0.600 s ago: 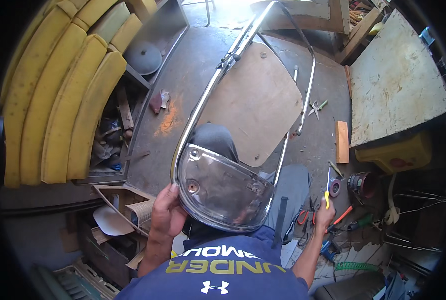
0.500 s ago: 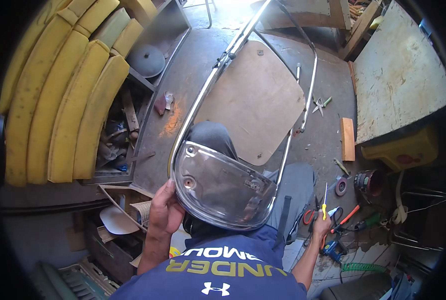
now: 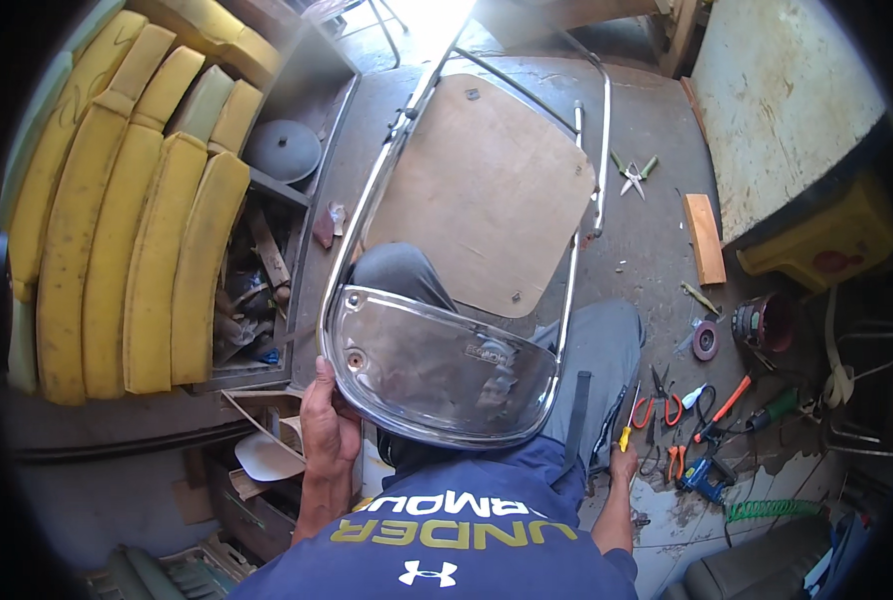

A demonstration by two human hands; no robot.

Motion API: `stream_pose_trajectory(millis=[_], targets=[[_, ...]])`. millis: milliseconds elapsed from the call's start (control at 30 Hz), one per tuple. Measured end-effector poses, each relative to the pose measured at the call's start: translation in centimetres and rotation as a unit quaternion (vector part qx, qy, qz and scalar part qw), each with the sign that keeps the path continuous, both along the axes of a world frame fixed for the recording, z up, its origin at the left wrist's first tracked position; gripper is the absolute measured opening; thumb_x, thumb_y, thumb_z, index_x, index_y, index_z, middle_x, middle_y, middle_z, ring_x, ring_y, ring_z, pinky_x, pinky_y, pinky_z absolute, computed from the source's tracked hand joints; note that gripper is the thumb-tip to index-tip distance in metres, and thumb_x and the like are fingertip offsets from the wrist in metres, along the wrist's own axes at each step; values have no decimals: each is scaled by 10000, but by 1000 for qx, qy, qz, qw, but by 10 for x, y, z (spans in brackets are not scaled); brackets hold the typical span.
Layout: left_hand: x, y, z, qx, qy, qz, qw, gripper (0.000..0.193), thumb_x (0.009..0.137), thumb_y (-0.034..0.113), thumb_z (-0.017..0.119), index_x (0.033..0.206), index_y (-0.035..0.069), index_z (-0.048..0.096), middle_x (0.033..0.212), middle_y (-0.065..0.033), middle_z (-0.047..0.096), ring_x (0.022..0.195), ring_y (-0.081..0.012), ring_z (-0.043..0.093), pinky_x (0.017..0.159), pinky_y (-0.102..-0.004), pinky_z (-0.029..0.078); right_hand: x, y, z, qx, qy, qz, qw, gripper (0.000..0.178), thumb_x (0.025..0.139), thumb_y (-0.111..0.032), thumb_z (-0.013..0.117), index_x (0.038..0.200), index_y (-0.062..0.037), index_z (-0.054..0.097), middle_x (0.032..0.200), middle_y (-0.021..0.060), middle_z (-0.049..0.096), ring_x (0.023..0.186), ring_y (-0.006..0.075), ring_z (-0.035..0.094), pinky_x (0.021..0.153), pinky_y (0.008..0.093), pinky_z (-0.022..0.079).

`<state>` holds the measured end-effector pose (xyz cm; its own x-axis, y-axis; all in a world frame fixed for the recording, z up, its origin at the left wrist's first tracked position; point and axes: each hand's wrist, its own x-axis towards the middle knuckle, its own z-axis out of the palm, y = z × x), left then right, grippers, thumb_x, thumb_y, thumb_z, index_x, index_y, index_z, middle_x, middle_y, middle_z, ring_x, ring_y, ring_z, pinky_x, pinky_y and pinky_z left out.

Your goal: The person removes a black fabric cover from a metal chair part, then applies glue to the edge of the part and reapplies the fabric cover, pressing it down by hand.

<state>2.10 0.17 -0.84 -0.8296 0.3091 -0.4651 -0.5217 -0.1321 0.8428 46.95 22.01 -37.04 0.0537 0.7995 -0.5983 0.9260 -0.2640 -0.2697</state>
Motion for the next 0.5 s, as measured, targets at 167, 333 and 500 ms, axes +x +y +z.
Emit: stream_pose_trajectory(millis=[167,333,500], targets=[[4,13,-2,48,-14,51,997,488,1093,423,502,1295,-9,605,1232,-122,686,1100,-232,668,991,-400,522,-30,8,13,67,-61,-37,995,436,886,-256,730,1269,-55,669,1142,247,703,1122,436,641,990,500,494],[17,14,12,12,-3,40,999,481,1107,401,464,1333,-10,570,1218,-142,676,1099,-258,672,958,-412,551,-141,46,166,323,206,53,922,445,920,-207,724,1289,15,614,1236,215,613,1149,383,603,995,473,479],[24,30,34,12,84,-81,993,460,1097,374,511,1286,-38,590,1118,-125,694,994,-204,675,893,-344,539,-248,-9,347,108,637,335,686,944,813,-482,843,1560,-106,405,1607,223,346,1515,426,304,1220,541,280]])
